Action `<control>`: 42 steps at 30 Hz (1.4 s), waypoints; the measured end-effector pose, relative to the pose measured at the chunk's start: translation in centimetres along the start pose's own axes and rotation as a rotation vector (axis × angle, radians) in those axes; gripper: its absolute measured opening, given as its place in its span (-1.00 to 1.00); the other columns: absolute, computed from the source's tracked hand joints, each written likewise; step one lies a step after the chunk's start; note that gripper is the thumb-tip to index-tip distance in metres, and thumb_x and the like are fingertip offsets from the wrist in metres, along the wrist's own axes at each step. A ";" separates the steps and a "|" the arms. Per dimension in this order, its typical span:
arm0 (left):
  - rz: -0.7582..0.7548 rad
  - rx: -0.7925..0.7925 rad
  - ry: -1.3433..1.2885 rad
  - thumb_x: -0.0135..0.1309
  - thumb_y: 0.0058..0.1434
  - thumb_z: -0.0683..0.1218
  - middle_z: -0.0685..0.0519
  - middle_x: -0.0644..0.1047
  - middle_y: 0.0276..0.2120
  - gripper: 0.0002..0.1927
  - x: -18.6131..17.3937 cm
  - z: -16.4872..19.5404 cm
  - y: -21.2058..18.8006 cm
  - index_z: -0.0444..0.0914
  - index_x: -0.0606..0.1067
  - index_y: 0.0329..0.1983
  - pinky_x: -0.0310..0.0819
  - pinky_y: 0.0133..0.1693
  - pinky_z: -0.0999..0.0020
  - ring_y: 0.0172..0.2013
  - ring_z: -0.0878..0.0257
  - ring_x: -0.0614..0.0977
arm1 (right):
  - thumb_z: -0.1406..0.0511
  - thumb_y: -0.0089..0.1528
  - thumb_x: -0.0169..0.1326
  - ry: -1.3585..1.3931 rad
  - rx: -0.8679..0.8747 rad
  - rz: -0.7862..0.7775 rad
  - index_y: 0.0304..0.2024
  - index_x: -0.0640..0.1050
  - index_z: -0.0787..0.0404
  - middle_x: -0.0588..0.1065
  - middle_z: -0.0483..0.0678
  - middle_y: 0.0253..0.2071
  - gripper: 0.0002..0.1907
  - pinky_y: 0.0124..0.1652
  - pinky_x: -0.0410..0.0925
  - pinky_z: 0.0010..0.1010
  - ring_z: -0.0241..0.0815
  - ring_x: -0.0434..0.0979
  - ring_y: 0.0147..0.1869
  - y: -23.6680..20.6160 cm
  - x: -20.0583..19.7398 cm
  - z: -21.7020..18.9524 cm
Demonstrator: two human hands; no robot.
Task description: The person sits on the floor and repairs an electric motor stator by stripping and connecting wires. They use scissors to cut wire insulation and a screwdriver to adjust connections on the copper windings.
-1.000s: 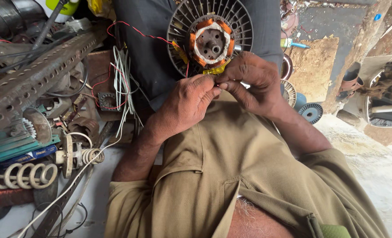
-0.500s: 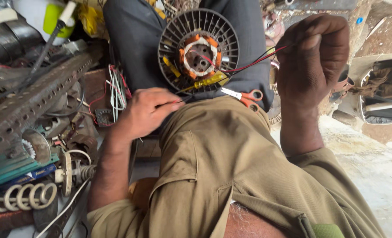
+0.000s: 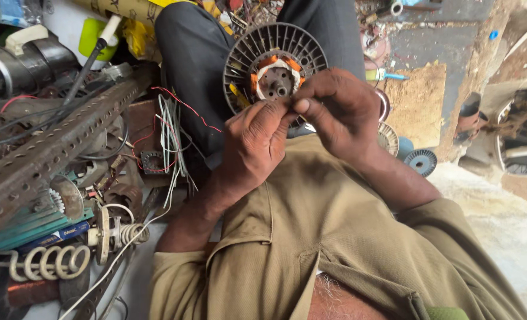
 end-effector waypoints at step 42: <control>-0.277 0.024 0.312 0.23 0.30 -0.30 -0.09 0.55 -0.29 -0.86 -7.1 1.8 -1.6 -0.35 0.51 -0.12 0.55 -0.25 0.16 -0.28 0.01 0.65 | 0.37 0.49 0.02 0.045 -0.094 -0.491 -0.06 0.55 0.33 0.58 0.07 -0.04 -0.87 0.13 0.46 -0.28 -0.01 0.63 0.07 0.5 4.3 -2.1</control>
Point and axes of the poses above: each hand's wrist, its own y-axis towards the middle knuckle, its own x-axis out of the palm, z = x × y, the point moved 4 cm from there along y, towards the middle knuckle
